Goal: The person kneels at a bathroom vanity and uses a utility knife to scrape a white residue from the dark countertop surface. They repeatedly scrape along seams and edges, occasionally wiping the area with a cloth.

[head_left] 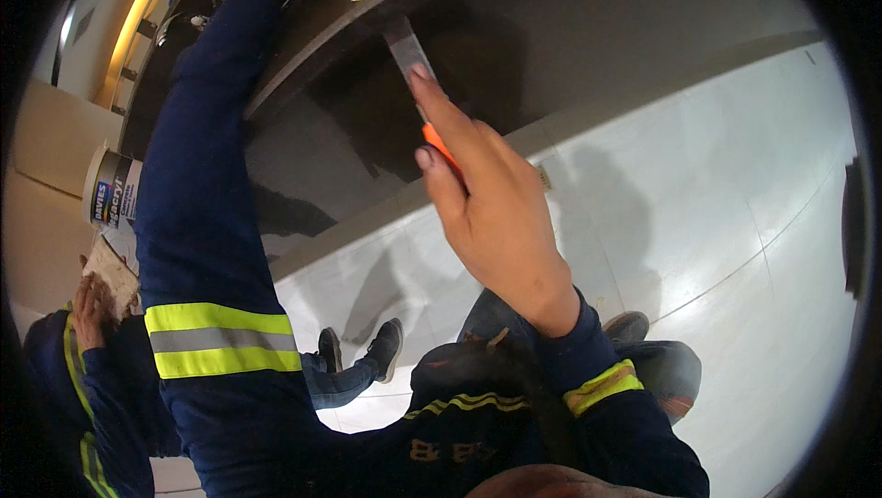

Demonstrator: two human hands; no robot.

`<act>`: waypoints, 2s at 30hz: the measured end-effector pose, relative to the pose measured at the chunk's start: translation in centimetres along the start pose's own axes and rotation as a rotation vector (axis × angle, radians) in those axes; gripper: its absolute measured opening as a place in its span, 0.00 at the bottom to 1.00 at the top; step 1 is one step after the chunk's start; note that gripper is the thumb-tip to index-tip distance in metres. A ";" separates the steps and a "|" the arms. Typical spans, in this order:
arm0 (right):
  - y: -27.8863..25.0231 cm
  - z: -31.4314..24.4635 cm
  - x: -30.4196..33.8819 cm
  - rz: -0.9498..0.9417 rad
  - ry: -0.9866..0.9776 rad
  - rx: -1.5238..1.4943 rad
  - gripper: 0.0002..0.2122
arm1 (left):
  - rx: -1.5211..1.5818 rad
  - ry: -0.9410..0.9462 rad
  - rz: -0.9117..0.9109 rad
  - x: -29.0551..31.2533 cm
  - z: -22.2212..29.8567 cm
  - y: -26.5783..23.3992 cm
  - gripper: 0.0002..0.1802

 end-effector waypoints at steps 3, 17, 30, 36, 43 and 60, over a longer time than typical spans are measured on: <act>0.1 0.0 0.2 -0.031 0.012 -0.008 0.28 | -0.037 0.054 -0.009 0.4 -0.1 0.1 0.28; -1.4 1.4 0.5 -0.030 -0.011 0.050 0.27 | 0.154 -0.173 0.052 0.2 1.8 -0.2 0.36; 0.6 2.2 1.0 -0.099 0.001 0.042 0.27 | 0.073 -0.160 0.044 0.5 0.3 0.0 0.37; 0.8 0.8 1.3 -0.037 -0.032 -0.008 0.26 | 0.073 -0.168 0.049 -0.3 -0.1 0.8 0.36; 0.4 -0.1 0.6 -0.005 -0.022 -0.067 0.27 | 0.010 -0.200 0.054 -0.3 0.1 0.6 0.37; 0.1 0.4 0.8 0.000 -0.006 -0.044 0.25 | 0.026 -0.199 -0.005 -0.3 0.5 1.5 0.36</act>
Point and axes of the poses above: each hand's wrist, its own x-axis away from the middle knuckle, its own y-axis out of the palm, z = x × y, the point moved 5 cm from there along -x, towards the middle knuckle, and after that the axes turned 7 degrees about z, right-handed, at the moved point
